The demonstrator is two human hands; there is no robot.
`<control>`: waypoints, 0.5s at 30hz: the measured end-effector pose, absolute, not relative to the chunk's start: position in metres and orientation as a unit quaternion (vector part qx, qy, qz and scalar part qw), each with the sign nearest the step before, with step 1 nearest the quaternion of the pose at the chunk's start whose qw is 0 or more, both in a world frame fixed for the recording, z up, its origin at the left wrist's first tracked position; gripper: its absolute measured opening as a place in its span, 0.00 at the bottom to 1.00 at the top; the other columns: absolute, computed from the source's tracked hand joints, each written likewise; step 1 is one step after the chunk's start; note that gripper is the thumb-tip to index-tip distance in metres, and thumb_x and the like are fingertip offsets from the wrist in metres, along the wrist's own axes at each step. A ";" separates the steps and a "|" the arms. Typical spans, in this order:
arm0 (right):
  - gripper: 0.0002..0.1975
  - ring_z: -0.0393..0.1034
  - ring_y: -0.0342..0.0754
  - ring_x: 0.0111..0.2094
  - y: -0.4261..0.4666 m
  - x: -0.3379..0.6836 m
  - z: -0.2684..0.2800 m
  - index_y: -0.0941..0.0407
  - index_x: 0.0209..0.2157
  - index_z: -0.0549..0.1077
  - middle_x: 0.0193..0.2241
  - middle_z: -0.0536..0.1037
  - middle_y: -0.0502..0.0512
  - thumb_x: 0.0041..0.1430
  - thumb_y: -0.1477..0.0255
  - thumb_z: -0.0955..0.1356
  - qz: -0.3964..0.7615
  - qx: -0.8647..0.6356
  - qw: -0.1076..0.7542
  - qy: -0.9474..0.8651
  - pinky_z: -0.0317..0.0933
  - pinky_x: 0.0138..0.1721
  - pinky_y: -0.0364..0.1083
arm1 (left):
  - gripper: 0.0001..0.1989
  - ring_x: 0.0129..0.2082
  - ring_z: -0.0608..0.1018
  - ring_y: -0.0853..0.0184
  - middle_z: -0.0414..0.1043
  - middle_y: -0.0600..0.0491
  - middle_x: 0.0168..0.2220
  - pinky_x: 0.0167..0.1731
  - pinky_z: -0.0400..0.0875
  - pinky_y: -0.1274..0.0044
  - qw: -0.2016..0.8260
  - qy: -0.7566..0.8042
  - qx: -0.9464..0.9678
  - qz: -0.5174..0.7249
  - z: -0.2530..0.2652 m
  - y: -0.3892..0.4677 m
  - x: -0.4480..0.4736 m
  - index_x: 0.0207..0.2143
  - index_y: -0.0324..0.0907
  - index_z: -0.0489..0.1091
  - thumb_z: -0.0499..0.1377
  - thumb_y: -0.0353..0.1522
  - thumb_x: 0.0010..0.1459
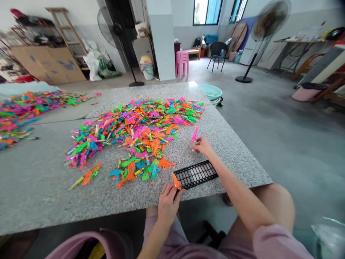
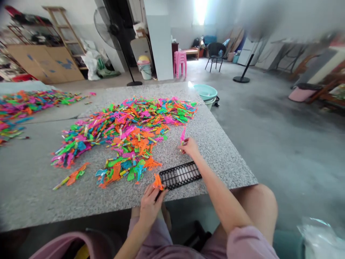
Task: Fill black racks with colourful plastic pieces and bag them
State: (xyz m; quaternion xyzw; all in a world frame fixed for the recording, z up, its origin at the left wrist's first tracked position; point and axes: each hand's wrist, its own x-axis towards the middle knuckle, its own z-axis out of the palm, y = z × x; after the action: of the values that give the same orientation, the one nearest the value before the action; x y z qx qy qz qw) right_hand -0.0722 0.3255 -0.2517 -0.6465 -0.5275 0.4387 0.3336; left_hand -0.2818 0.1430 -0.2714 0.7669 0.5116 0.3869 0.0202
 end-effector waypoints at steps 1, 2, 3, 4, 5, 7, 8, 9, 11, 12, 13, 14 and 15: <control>0.09 0.71 0.45 0.19 0.312 -0.064 -0.257 0.56 0.29 0.67 0.19 0.75 0.48 0.50 0.75 0.72 0.474 -0.621 0.368 -0.505 0.69 0.24 0.44 | 0.06 0.34 0.77 0.64 0.75 0.51 0.33 0.37 0.76 0.72 0.023 0.514 0.767 0.384 -0.273 0.143 -0.282 0.36 0.43 0.74 0.58 0.34 0.64; 0.08 0.72 0.45 0.20 0.297 -0.059 -0.262 0.55 0.29 0.67 0.20 0.75 0.48 0.51 0.74 0.71 0.499 -0.595 0.398 -0.488 0.69 0.25 0.44 | 0.06 0.34 0.77 0.64 0.75 0.51 0.33 0.38 0.76 0.72 0.025 0.518 0.766 0.380 -0.276 0.142 -0.282 0.36 0.43 0.74 0.58 0.33 0.64; 0.07 0.72 0.45 0.20 0.283 -0.057 -0.266 0.55 0.29 0.67 0.21 0.75 0.48 0.52 0.73 0.70 0.511 -0.574 0.416 -0.486 0.69 0.25 0.44 | 0.05 0.35 0.77 0.64 0.75 0.51 0.34 0.39 0.76 0.72 0.026 0.523 0.764 0.376 -0.277 0.141 -0.282 0.36 0.43 0.74 0.59 0.33 0.64; 0.05 0.72 0.45 0.21 0.271 -0.059 -0.268 0.55 0.29 0.67 0.21 0.75 0.48 0.53 0.72 0.69 0.509 -0.561 0.417 -0.502 0.69 0.26 0.44 | 0.05 0.35 0.77 0.64 0.75 0.51 0.34 0.39 0.76 0.72 0.025 0.528 0.763 0.372 -0.279 0.140 -0.281 0.36 0.43 0.74 0.59 0.33 0.63; 0.05 0.73 0.46 0.21 0.259 -0.062 -0.270 0.55 0.28 0.68 0.21 0.75 0.49 0.54 0.71 0.69 0.500 -0.552 0.410 -0.527 0.69 0.26 0.44 | 0.05 0.36 0.77 0.64 0.75 0.51 0.34 0.39 0.75 0.72 0.023 0.533 0.761 0.369 -0.281 0.140 -0.280 0.37 0.43 0.74 0.59 0.33 0.63; 0.05 0.73 0.47 0.22 0.244 -0.073 -0.271 0.55 0.27 0.69 0.20 0.75 0.50 0.55 0.70 0.67 0.479 -0.534 0.383 -0.582 0.68 0.28 0.45 | 0.05 0.36 0.77 0.64 0.75 0.51 0.34 0.38 0.75 0.72 0.016 0.540 0.760 0.362 -0.283 0.138 -0.278 0.37 0.43 0.73 0.59 0.33 0.64; 0.05 0.73 0.47 0.23 0.239 -0.079 -0.270 0.55 0.26 0.69 0.20 0.75 0.50 0.56 0.71 0.67 0.473 -0.523 0.369 -0.605 0.68 0.29 0.45 | 0.05 0.36 0.77 0.64 0.75 0.51 0.34 0.38 0.75 0.72 0.012 0.542 0.760 0.358 -0.283 0.138 -0.278 0.37 0.43 0.73 0.59 0.33 0.64; 0.05 0.72 0.46 0.23 0.237 -0.084 -0.269 0.55 0.26 0.69 0.20 0.75 0.50 0.55 0.72 0.66 0.466 -0.516 0.364 -0.620 0.67 0.29 0.45 | 0.05 0.36 0.77 0.64 0.75 0.51 0.34 0.37 0.75 0.73 0.007 0.542 0.761 0.355 -0.284 0.138 -0.278 0.37 0.43 0.73 0.59 0.33 0.64; 0.02 0.71 0.46 0.24 0.236 -0.093 -0.268 0.55 0.26 0.68 0.21 0.74 0.49 0.51 0.74 0.67 0.445 -0.514 0.382 -0.626 0.65 0.30 0.44 | 0.05 0.35 0.77 0.64 0.74 0.51 0.33 0.37 0.74 0.73 -0.002 0.542 0.764 0.350 -0.284 0.138 -0.278 0.37 0.42 0.72 0.59 0.33 0.64; 0.03 0.70 0.45 0.25 0.237 -0.096 -0.267 0.55 0.26 0.67 0.22 0.73 0.48 0.48 0.76 0.67 0.433 -0.514 0.397 -0.625 0.64 0.30 0.43 | 0.04 0.35 0.77 0.64 0.74 0.51 0.33 0.36 0.74 0.74 -0.006 0.541 0.766 0.347 -0.283 0.138 -0.278 0.37 0.42 0.72 0.59 0.33 0.64; 0.05 0.69 0.45 0.26 0.238 -0.099 -0.267 0.55 0.26 0.66 0.23 0.73 0.47 0.46 0.77 0.67 0.420 -0.513 0.412 -0.625 0.64 0.31 0.43 | 0.04 0.34 0.76 0.64 0.74 0.51 0.33 0.36 0.73 0.74 -0.010 0.541 0.767 0.345 -0.283 0.138 -0.278 0.37 0.42 0.72 0.59 0.33 0.64; 0.06 0.68 0.45 0.28 0.239 -0.103 -0.267 0.54 0.26 0.65 0.24 0.72 0.47 0.44 0.77 0.67 0.409 -0.508 0.422 -0.630 0.63 0.31 0.43 | 0.04 0.34 0.76 0.64 0.73 0.51 0.32 0.36 0.73 0.74 -0.014 0.540 0.768 0.343 -0.282 0.138 -0.278 0.36 0.42 0.72 0.59 0.32 0.64; 0.07 0.68 0.45 0.28 0.241 -0.107 -0.266 0.54 0.26 0.65 0.25 0.72 0.47 0.44 0.78 0.68 0.404 -0.495 0.425 -0.641 0.63 0.32 0.43 | 0.05 0.33 0.76 0.64 0.73 0.51 0.32 0.35 0.73 0.74 -0.017 0.540 0.769 0.341 -0.282 0.138 -0.279 0.36 0.42 0.72 0.58 0.32 0.64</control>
State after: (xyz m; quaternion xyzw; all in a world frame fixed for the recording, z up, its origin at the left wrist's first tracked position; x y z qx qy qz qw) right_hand -0.1071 0.2407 -0.2659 -0.4949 -0.6412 0.4043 0.4248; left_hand -0.2785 0.1377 -0.2817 0.7690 0.5403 0.3412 -0.0172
